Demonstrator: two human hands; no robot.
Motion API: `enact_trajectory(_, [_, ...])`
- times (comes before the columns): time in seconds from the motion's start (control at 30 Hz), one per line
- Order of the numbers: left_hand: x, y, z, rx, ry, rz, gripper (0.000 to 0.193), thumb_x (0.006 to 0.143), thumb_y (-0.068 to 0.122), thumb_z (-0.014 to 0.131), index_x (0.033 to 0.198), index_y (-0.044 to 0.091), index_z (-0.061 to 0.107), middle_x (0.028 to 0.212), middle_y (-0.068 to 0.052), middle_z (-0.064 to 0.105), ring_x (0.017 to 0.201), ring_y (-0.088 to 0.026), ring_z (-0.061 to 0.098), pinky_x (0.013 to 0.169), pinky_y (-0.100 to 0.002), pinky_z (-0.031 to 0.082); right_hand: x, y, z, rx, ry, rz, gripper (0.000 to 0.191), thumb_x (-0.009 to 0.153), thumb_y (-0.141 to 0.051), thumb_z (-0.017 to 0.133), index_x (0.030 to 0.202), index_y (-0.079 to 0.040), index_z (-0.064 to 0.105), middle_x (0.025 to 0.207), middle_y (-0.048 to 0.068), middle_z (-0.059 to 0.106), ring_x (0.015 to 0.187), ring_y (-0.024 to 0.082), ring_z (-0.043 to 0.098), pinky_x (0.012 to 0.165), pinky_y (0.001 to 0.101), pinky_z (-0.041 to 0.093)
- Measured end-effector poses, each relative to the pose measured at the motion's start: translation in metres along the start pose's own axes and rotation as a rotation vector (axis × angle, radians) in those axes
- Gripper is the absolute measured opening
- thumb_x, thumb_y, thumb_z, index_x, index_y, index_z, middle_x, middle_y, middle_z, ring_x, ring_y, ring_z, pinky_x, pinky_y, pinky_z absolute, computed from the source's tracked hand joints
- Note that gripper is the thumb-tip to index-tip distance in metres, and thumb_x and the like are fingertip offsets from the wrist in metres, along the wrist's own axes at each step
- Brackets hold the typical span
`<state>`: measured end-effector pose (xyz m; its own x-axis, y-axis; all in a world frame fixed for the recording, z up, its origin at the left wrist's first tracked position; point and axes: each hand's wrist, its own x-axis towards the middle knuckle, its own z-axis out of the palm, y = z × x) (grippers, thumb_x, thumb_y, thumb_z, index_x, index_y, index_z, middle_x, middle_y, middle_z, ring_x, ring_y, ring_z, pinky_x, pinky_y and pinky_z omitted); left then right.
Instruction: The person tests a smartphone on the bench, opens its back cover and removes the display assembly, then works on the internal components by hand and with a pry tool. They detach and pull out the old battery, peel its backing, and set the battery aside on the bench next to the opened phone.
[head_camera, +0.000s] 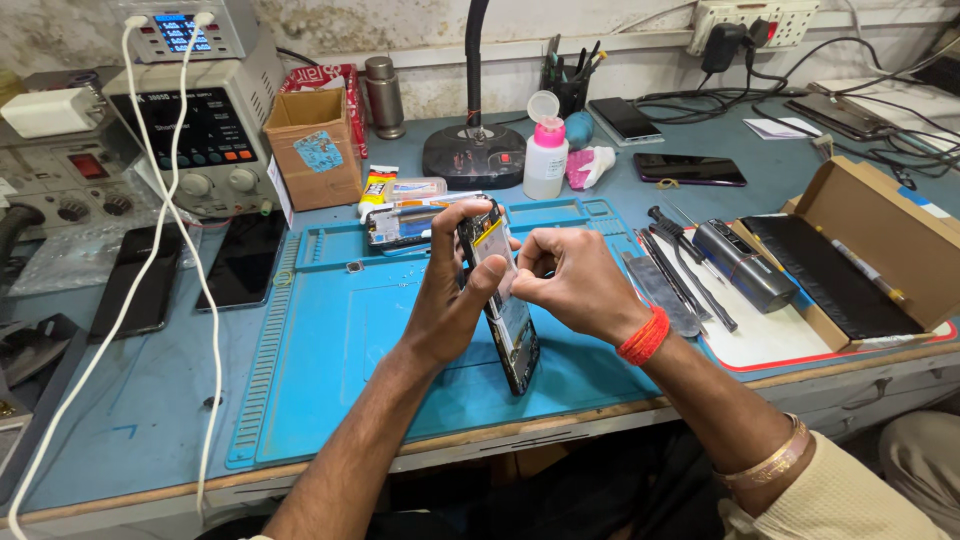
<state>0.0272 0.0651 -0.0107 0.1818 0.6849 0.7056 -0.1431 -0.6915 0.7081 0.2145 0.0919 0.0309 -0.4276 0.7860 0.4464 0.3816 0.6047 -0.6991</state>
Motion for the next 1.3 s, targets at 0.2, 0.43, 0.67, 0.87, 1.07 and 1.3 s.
enact_trajectory(0.2, [0.001,0.003,0.002,0.030,0.011,0.025,0.055,0.108,0.038,0.060,0.150,0.015,0.033,0.140,-0.013,0.049,0.123,-0.023,0.063,0.103,-0.041,0.056,-0.005,0.001,0.003,0.073,0.051,0.077,0.018,0.083,-0.011,0.075,0.076,0.003,0.067,0.066,0.002,0.066,0.061,0.005,0.057,0.055,0.0246,0.049])
enact_trajectory(0.43, [0.003,0.002,0.003,0.034,0.016,0.027,0.055,0.108,0.035,0.060,0.151,0.016,0.033,0.143,-0.013,0.049,0.123,-0.024,0.062,0.104,-0.041,0.056,-0.015,-0.010,-0.009,0.228,0.040,0.068,0.017,0.086,-0.015,0.072,0.097,-0.001,0.074,0.092,0.001,0.077,0.079,0.007,0.075,0.069,0.0254,0.062])
enact_trajectory(0.67, [0.001,0.003,0.001,0.007,-0.001,0.037,0.055,0.110,0.032,0.060,0.154,0.016,0.030,0.150,-0.015,0.046,0.130,-0.026,0.060,0.111,-0.042,0.052,-0.001,-0.009,-0.015,0.024,0.015,-0.180,0.014,0.087,-0.011,0.075,0.088,0.003,0.074,0.095,0.010,0.078,0.096,0.014,0.076,0.078,0.0291,0.063])
enact_trajectory(0.87, [0.000,0.002,0.001,-0.003,-0.008,0.031,0.055,0.109,0.035,0.060,0.152,0.016,0.031,0.150,-0.015,0.046,0.131,-0.026,0.060,0.109,-0.043,0.053,0.004,-0.006,-0.009,-0.052,0.021,-0.111,0.015,0.079,-0.009,0.076,0.080,0.004,0.067,0.075,0.010,0.071,0.070,0.012,0.070,0.068,0.0310,0.060])
enact_trajectory(1.07, [0.000,0.001,0.000,0.013,-0.003,0.032,0.055,0.109,0.035,0.061,0.151,0.015,0.033,0.142,-0.016,0.050,0.128,-0.027,0.062,0.107,-0.043,0.054,0.003,0.006,0.002,0.005,0.082,-0.092,0.018,0.085,-0.007,0.075,0.075,0.004,0.063,0.067,0.005,0.066,0.064,0.006,0.060,0.082,0.0275,0.061])
enact_trajectory(1.3, [0.000,0.002,0.002,-0.011,0.003,0.031,0.053,0.109,0.033,0.060,0.150,0.015,0.033,0.147,-0.016,0.047,0.130,-0.027,0.061,0.108,-0.043,0.054,0.000,0.016,-0.005,0.287,-0.011,0.023,0.015,0.092,-0.009,0.073,0.085,0.003,0.068,0.080,0.001,0.066,0.074,0.004,0.058,0.068,0.0264,0.054])
